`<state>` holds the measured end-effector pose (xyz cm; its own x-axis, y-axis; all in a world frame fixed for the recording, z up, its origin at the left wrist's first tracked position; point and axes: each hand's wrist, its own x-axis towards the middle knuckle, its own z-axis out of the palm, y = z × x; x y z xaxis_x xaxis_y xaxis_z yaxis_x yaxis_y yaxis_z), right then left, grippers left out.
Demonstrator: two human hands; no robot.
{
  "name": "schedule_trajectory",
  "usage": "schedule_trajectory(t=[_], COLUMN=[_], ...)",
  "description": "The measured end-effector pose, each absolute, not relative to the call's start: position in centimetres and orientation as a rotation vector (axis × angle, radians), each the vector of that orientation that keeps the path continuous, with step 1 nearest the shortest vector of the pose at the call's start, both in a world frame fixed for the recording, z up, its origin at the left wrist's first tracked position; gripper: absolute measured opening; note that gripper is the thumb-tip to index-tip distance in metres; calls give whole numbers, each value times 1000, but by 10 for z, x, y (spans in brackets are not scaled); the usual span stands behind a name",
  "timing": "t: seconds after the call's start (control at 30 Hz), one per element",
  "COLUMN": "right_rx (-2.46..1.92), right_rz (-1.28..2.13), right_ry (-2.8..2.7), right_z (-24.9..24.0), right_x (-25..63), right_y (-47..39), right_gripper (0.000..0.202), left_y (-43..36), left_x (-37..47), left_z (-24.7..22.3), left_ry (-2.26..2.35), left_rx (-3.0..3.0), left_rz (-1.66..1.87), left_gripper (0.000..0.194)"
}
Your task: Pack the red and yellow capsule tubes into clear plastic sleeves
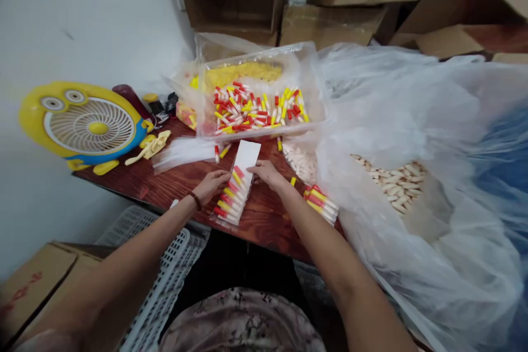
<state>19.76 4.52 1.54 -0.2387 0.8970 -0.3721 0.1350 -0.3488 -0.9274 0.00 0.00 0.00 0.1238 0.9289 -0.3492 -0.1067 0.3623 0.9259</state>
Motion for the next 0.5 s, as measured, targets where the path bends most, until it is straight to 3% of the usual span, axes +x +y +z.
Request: schedule_trajectory(t=[0.23,0.5], right_rx=[-1511,-1970], right_rz=[1600,1206], right_ry=[-1232,-1671], right_z=[17,10], right_x=[202,212], right_y=[49,65], right_gripper=[3,12], left_y=[4,-11], left_x=[-1,-7], left_z=[-4,-5], left_ry=[1268,1516], left_rx=[1026,2077], left_rz=[770,712], left_gripper=[20,6])
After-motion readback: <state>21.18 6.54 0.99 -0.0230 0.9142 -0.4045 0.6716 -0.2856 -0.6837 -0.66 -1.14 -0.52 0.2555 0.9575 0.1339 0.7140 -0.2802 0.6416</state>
